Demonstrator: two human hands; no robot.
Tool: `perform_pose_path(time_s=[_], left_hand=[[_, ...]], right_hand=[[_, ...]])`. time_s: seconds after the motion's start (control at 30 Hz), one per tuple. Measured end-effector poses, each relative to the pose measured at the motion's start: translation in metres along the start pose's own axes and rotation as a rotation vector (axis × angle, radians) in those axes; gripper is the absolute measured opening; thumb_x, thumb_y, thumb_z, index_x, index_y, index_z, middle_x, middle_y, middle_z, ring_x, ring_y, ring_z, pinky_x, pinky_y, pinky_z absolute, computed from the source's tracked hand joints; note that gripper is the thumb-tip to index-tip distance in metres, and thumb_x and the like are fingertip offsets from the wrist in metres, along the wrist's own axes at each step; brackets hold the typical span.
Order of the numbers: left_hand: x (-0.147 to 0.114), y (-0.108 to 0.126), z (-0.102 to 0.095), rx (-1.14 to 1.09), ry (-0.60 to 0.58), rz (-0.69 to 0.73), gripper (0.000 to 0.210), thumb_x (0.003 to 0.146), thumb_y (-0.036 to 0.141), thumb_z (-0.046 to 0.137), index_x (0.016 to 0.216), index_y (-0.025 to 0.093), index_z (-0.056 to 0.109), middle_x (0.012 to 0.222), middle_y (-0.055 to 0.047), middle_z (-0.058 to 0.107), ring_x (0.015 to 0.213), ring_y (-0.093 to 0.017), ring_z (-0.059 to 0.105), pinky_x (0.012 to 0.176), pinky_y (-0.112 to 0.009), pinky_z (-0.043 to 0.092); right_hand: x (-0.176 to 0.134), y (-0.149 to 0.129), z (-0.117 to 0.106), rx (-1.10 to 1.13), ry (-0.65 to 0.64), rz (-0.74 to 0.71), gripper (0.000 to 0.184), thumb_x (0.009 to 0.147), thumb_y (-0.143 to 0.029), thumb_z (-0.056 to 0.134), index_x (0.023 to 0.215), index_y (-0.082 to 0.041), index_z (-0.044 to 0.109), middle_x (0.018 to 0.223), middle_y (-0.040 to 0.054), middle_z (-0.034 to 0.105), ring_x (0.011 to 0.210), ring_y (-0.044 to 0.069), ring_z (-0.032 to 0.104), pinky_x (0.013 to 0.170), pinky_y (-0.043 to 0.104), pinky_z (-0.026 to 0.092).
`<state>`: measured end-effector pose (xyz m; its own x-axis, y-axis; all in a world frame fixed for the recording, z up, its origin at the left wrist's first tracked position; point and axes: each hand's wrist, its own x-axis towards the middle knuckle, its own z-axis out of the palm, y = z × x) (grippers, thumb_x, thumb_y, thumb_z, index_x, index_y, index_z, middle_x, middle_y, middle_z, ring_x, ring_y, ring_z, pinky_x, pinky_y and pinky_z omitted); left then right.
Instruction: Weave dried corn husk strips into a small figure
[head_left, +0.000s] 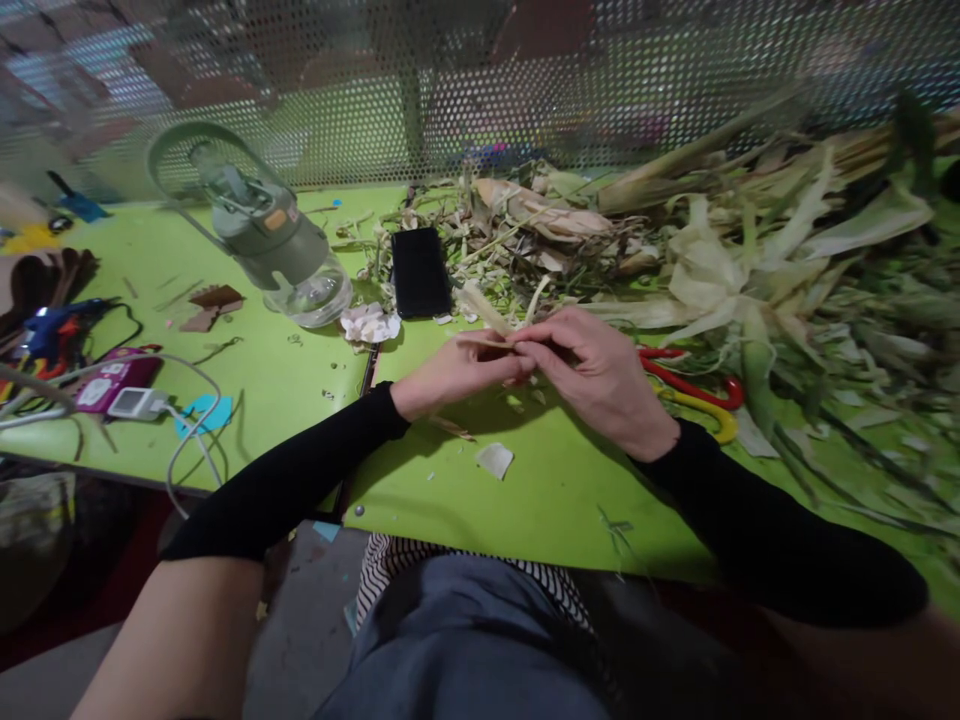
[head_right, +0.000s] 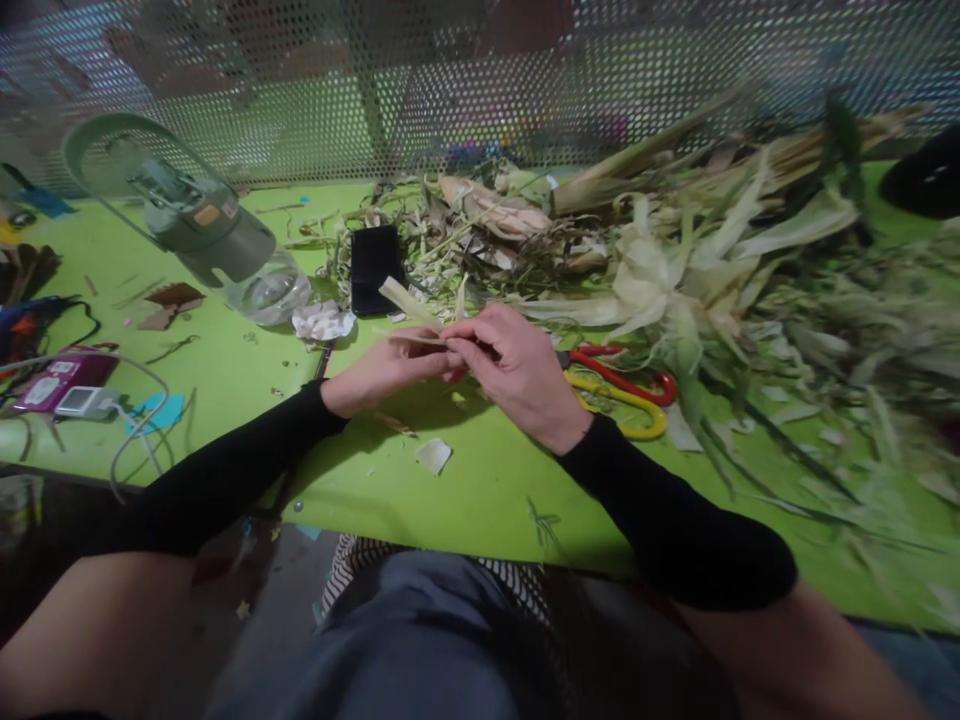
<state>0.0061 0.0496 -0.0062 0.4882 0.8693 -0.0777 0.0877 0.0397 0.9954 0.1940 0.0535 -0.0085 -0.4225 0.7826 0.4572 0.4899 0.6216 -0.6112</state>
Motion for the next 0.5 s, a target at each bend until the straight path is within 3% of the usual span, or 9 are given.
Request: perform_pose_path(time_s=[0.17,0.3,0.37,0.5], left_hand=[[0.002,-0.008,0.001,-0.198,0.002,-0.019,0.032,0.093,0.041,0.061,0.074,0.015,0.062,0.072,0.0,0.058,0.071,-0.011,0.053,0.075,-0.027,0.046],[0.002,-0.014,0.002,-0.296,-0.002,-0.026,0.024,0.094,0.037,0.059,0.087,0.014,0.064,0.084,-0.004,0.067,0.077,-0.011,0.061,0.084,-0.029,0.051],[0.003,-0.015,0.002,-0.262,-0.005,-0.011,0.021,0.095,0.033,0.057,0.09,0.014,0.064,0.088,-0.006,0.069,0.081,-0.013,0.064,0.087,-0.031,0.052],[0.002,-0.016,-0.001,0.034,-0.046,0.06,0.021,0.095,0.029,0.054,0.086,0.014,0.065,0.086,-0.006,0.071,0.079,-0.014,0.064,0.084,-0.03,0.051]], right_hand=[[0.001,-0.003,-0.003,-0.01,-0.004,0.005,0.019,0.095,-0.025,0.057,0.095,-0.028,0.076,0.092,0.0071,0.07,0.087,0.025,0.064,0.078,0.041,0.052],[0.002,-0.005,-0.003,-0.004,-0.016,0.086,0.016,0.094,-0.028,0.06,0.098,-0.025,0.074,0.09,0.007,0.07,0.077,0.022,0.061,0.07,0.038,0.049],[0.003,-0.004,-0.003,0.014,-0.016,0.122,0.02,0.095,-0.032,0.059,0.104,-0.023,0.074,0.091,0.0071,0.07,0.075,0.021,0.06,0.07,0.037,0.048],[0.002,0.001,-0.002,0.071,-0.04,0.156,0.027,0.092,-0.042,0.066,0.107,-0.021,0.074,0.086,0.0053,0.067,0.069,0.018,0.056,0.066,0.035,0.046]])
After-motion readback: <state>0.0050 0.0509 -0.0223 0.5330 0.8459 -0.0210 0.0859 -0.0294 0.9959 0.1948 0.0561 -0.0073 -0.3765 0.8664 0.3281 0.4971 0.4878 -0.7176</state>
